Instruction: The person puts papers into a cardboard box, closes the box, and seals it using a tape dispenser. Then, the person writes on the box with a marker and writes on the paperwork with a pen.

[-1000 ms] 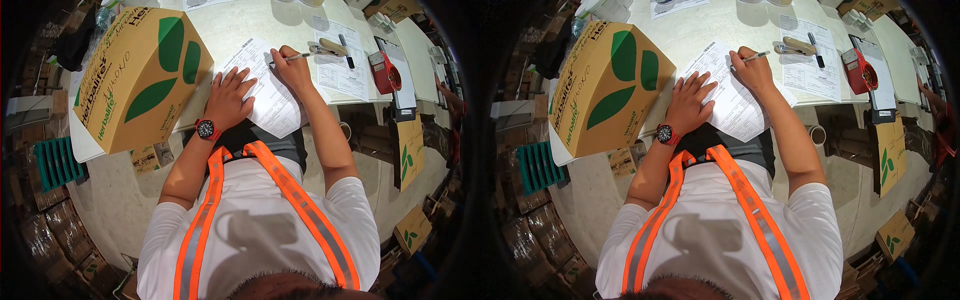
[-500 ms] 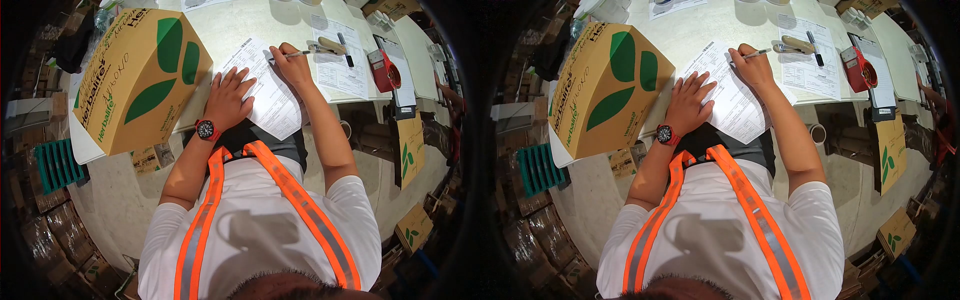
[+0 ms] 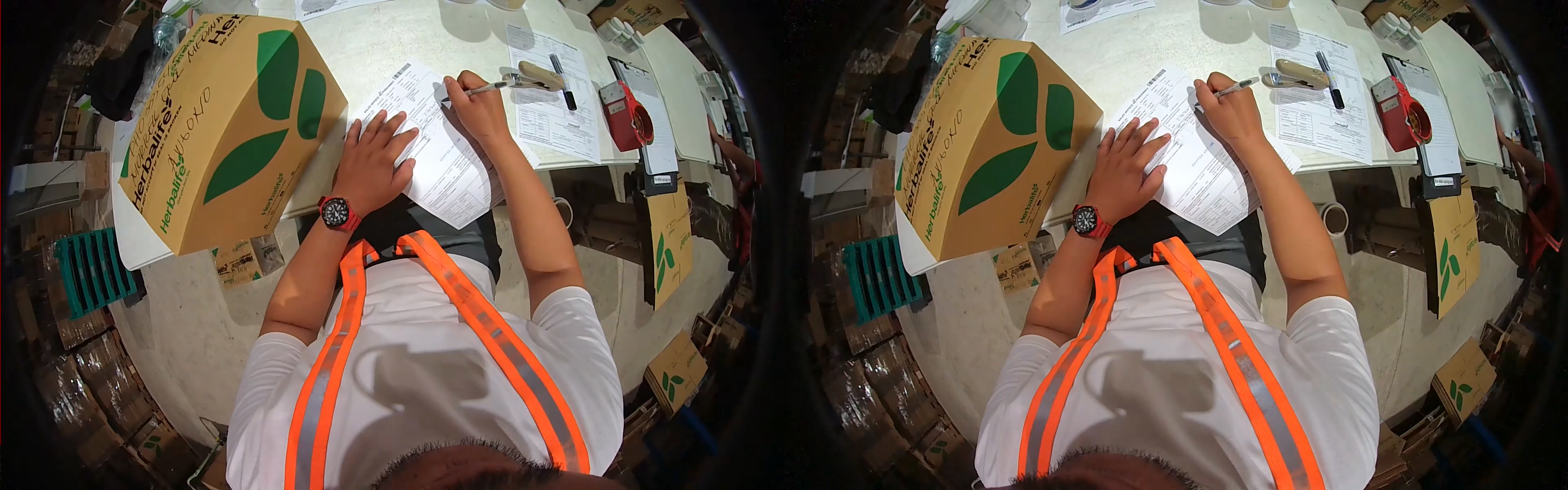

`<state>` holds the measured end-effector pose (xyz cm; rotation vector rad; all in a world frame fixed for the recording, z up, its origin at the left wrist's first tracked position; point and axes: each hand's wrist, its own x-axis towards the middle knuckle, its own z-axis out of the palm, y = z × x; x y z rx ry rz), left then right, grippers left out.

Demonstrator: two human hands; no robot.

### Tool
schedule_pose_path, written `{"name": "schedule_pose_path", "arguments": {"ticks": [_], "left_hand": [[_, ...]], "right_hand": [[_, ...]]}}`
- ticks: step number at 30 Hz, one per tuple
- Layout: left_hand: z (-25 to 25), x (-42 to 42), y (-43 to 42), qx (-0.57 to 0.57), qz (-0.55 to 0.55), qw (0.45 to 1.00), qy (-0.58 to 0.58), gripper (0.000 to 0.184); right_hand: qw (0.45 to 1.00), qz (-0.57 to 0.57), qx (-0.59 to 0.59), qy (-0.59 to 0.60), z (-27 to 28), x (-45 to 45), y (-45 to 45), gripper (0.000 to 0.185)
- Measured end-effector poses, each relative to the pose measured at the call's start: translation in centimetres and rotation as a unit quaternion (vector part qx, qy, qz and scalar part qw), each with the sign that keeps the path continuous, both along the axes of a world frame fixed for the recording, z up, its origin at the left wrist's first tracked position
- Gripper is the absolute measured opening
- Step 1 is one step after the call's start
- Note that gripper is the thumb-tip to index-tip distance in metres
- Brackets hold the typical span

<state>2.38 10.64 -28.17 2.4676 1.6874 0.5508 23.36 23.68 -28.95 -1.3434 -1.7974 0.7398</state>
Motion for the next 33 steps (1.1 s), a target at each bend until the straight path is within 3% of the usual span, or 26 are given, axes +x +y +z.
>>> {"name": "schedule_pose_path", "arguments": {"ticks": [3,9,15,19,22,24,25,26,29,32,33], "left_hand": [[-0.1,0.0,0.1,-0.001,0.000,1.000,0.002,0.046],[0.1,0.0,0.0,-0.004,0.000,1.000,-0.002,0.045],[0.0,-0.1,0.0,-0.005,-0.002,1.000,-0.005,0.046],[0.3,0.1,-0.1,0.044,0.005,0.999,-0.011,0.044],[0.3,0.0,-0.3,0.032,0.027,0.998,-0.052,0.041],[-0.4,-0.2,-0.2,0.033,0.034,0.997,-0.059,0.040],[-0.4,-0.2,-0.1,0.027,0.032,0.998,-0.055,0.040],[-0.3,-0.3,0.0,0.022,0.030,0.998,-0.050,0.040],[-0.9,-0.2,0.2,0.039,0.019,0.998,-0.053,0.043],[0.3,0.2,1.2,-0.005,0.022,1.000,-0.022,0.050],[0.0,0.2,1.7,0.000,0.021,1.000,-0.016,0.050]], "right_hand": [[0.999,-0.019,-0.015,0.042,0.4,0.0,0.1,0.037],[1.000,-0.029,0.008,0.000,0.1,-0.1,0.4,0.038],[0.996,-0.054,-0.034,0.064,0.1,0.3,0.5,0.039],[0.944,-0.070,-0.073,0.315,0.1,1.6,1.0,0.039],[0.918,-0.066,0.007,0.392,4.1,4.5,0.7,0.044],[0.951,-0.083,0.046,0.295,4.6,8.1,1.9,0.050],[0.978,-0.093,0.099,0.158,4.0,10.3,3.5,0.048],[0.983,-0.101,0.149,0.018,3.5,12.3,4.6,0.046],[0.956,-0.083,0.126,-0.251,3.7,15.3,5.2,0.042],[0.958,0.026,0.109,-0.266,3.4,16.3,7.1,0.041],[0.951,0.050,0.150,-0.266,3.7,16.0,7.2,0.041]]}}
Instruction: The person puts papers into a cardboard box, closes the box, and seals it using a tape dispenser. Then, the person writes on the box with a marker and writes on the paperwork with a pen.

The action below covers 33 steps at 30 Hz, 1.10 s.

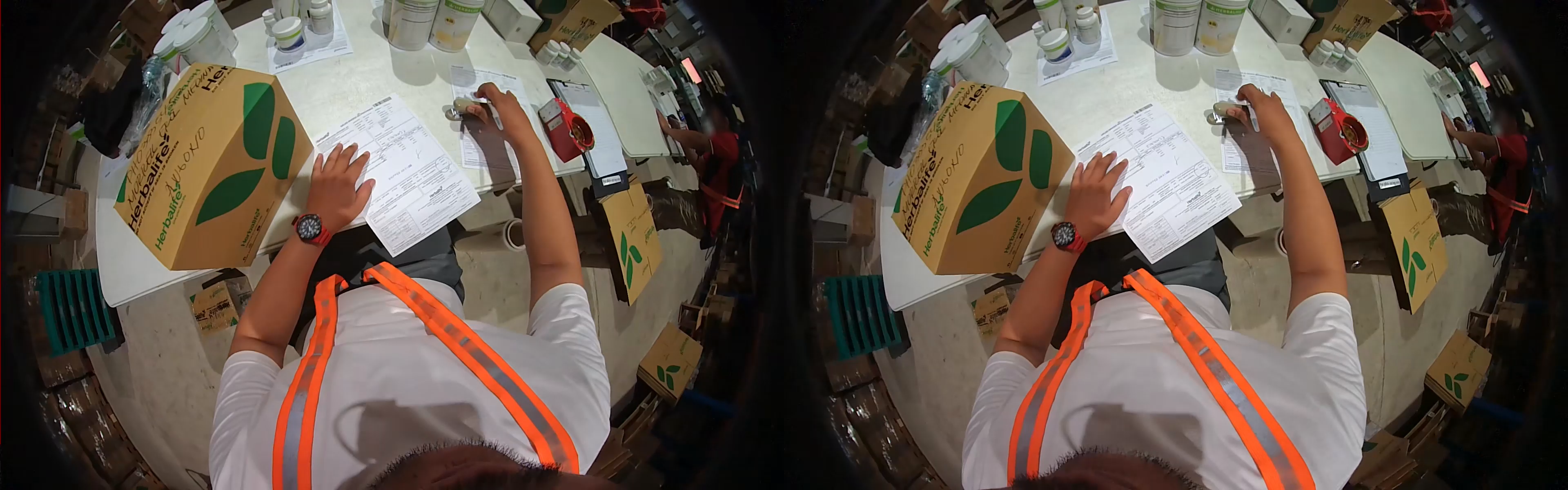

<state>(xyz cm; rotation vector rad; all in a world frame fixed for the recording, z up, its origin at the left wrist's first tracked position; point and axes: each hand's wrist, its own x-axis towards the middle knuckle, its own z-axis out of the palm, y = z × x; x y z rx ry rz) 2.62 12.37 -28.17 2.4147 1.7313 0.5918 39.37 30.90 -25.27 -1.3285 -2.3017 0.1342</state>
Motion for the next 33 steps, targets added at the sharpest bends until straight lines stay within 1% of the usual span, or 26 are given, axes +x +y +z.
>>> {"name": "schedule_pose_path", "arguments": {"ticks": [3,4,5,7,10,13,15,16,19,20,23,24,27,28,30,31,33], "left_hand": [[-1.4,0.2,1.9,0.007,0.012,1.000,0.006,0.048],[-1.8,0.4,2.6,0.009,0.017,1.000,0.005,0.047],[-1.6,0.6,3.0,0.003,0.027,1.000,0.004,0.046],[-1.3,0.8,3.5,-0.014,0.052,0.999,0.000,0.046],[0.8,0.8,2.9,-0.108,0.074,0.990,-0.044,0.047],[0.7,0.5,2.8,-0.089,0.053,0.994,-0.015,0.054],[-0.6,0.9,3.1,-0.047,0.056,0.997,0.019,0.059],[-1.1,0.9,3.4,-0.026,0.059,0.997,0.037,0.061],[-0.9,1.9,4.8,-0.034,0.062,0.996,0.056,0.066],[-0.8,2.2,5.4,-0.046,0.062,0.996,0.052,0.066],[-0.7,3.4,6.6,-0.054,0.076,0.994,0.049,0.068],[-0.6,3.8,7.1,-0.068,0.075,0.994,0.051,0.072],[-0.4,4.0,6.5,-0.052,0.069,0.996,0.038,0.079],[-0.2,3.8,5.9,-0.051,0.035,0.997,0.054,0.083],[0.4,3.0,3.6,-0.051,-0.034,0.994,0.089,0.089],[0.6,3.1,1.8,-0.041,-0.070,0.993,0.089,0.096],[1.8,3.7,-1.8,-0.040,-0.131,0.989,0.061,0.082]], "right_hand": [[0.994,-0.054,-0.091,-0.005,-0.3,-2.2,0.6,0.045],[0.991,-0.072,-0.115,0.006,-0.6,-3.0,-0.1,0.054],[0.989,-0.080,-0.121,-0.016,-0.2,-3.9,-0.6,0.057],[0.994,-0.038,-0.105,0.015,0.2,-5.0,-2.3,0.057],[0.993,-0.042,-0.107,0.032,-1.0,-5.3,-1.8,0.055],[0.990,-0.068,-0.116,0.035,-0.9,-5.7,-1.4,0.050],[0.990,-0.089,-0.107,0.033,-0.6,-6.1,-0.7,0.048],[0.991,-0.079,-0.095,0.052,-0.5,-6.5,-0.3,0.048],[0.991,-0.047,-0.064,0.105,0.4,-8.0,0.1,0.049],[0.981,-0.007,-0.114,0.154,0.7,-8.5,0.3,0.049],[0.993,-0.010,-0.075,0.094,1.1,-10.2,-0.1,0.050],[0.991,-0.004,-0.074,0.113,1.2,-10.3,-0.4,0.050],[0.986,-0.085,-0.070,0.124,2.2,-8.8,-0.7,0.053],[0.986,-0.107,-0.034,0.120,2.1,-7.4,-0.6,0.055],[0.978,-0.159,-0.026,0.131,1.6,-3.6,0.3,0.057],[0.972,-0.186,-0.024,0.141,1.7,-1.8,0.3,0.058],[0.961,-0.236,-0.003,0.141,0.6,2.1,0.8,0.061]]}}
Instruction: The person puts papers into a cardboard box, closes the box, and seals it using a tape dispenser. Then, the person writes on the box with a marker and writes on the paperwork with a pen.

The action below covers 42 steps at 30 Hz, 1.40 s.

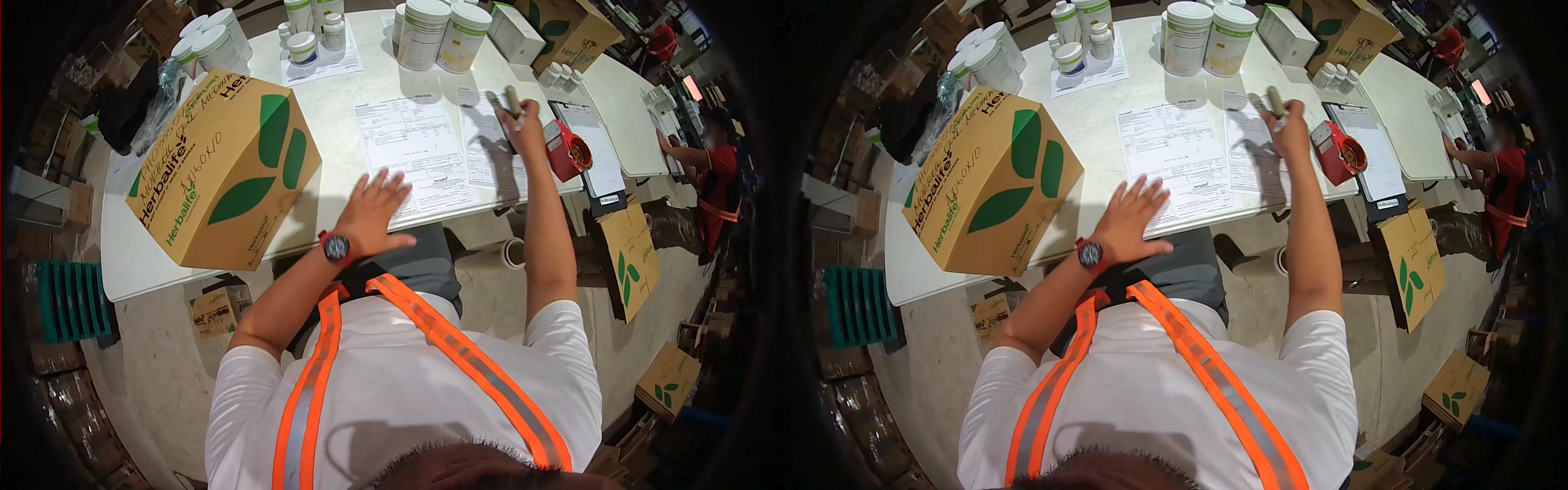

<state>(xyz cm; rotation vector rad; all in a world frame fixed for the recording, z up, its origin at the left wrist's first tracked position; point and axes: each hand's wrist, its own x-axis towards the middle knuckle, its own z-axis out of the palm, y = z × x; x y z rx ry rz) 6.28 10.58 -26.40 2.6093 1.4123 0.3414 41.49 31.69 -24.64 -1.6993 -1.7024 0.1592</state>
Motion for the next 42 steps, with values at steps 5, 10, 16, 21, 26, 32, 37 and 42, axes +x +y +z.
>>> {"name": "schedule_pose_path", "arguments": {"ticks": [5,10,16,21,26,32,37,42], "left_hand": [[-1.8,-1.7,-3.1,0.090,0.040,0.994,-0.041,0.054],[-1.4,-3.2,-3.7,0.022,0.126,0.968,-0.217,0.041],[-1.6,0.3,-0.7,0.038,0.070,0.986,-0.145,0.039],[-0.6,4.2,1.6,0.034,0.021,0.999,0.023,0.040],[-1.6,3.4,1.9,-0.007,0.048,0.988,-0.146,0.039],[-1.0,1.4,2.1,-0.237,0.262,0.816,-0.457,0.045],[-1.8,1.3,2.1,-0.218,0.226,0.811,-0.493,0.051],[-1.7,1.9,2.0,-0.150,0.135,0.880,-0.429,0.046]], "right_hand": [[0.986,-0.030,0.019,0.165,-4.4,5.5,1.8,0.060],[0.946,0.010,-0.045,0.322,-6.3,3.6,1.0,0.059],[0.888,0.052,-0.102,0.446,-4.5,-2.0,-1.8,0.059],[0.936,0.017,-0.074,0.344,-2.4,-0.7,-1.3,0.057],[0.994,-0.071,-0.049,-0.062,-2.0,1.7,-2.2,0.054],[0.990,-0.047,0.095,-0.089,-2.0,-1.2,-3.9,0.043],[0.996,0.089,-0.030,-0.001,-1.1,-9.2,-6.0,0.033],[0.992,0.090,-0.088,-0.011,-0.6,-9.3,-5.5,0.021]]}}
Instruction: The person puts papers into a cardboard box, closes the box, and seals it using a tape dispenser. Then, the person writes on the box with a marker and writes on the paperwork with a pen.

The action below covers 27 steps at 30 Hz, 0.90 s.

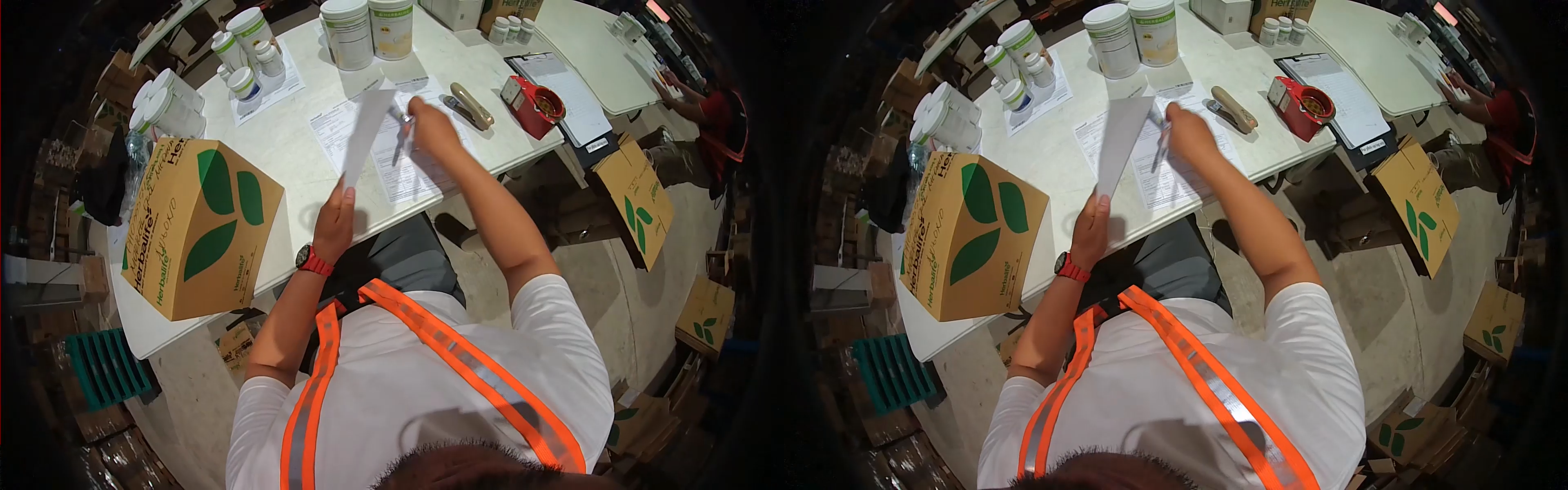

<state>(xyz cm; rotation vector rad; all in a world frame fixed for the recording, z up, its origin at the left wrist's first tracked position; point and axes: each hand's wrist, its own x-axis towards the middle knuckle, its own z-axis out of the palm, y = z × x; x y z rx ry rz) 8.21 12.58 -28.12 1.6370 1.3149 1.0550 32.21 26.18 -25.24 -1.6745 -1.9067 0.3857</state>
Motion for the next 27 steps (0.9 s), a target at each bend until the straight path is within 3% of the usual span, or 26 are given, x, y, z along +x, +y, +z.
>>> {"name": "schedule_pose_path", "arguments": {"ticks": [3,6,9,11,14,15,19,27], "left_hand": [[0.0,0.8,1.4,0.154,-0.086,0.972,0.158,0.043],[0.7,3.3,2.0,0.120,-0.116,0.933,0.319,0.042],[0.3,5.0,2.8,0.161,-0.149,0.885,0.412,0.041],[0.2,5.2,3.0,0.176,-0.146,0.873,0.431,0.044],[0.0,5.3,2.7,0.183,-0.140,0.875,0.426,0.048],[0.0,5.2,2.6,0.184,-0.138,0.878,0.420,0.049],[-0.9,5.2,3.0,0.186,-0.123,0.887,0.403,0.049],[-0.6,5.2,2.7,0.170,-0.109,0.895,0.398,0.047]], "right_hand": [[0.994,-0.063,0.092,-0.008,1.6,5.0,1.8,0.022],[0.977,-0.167,0.110,-0.077,4.6,9.6,2.0,0.024],[0.975,-0.166,0.065,-0.133,1.2,14.1,3.8,0.021],[0.972,-0.166,0.038,-0.162,-0.1,15.2,3.7,0.021],[0.980,-0.162,0.061,-0.095,-0.5,15.1,2.6,0.023],[0.981,-0.160,0.076,-0.075,-0.2,14.6,2.2,0.033],[0.995,-0.050,0.059,-0.058,-0.3,12.7,0.1,0.042],[0.986,-0.060,0.127,-0.094,-1.7,12.3,0.9,0.043]]}}
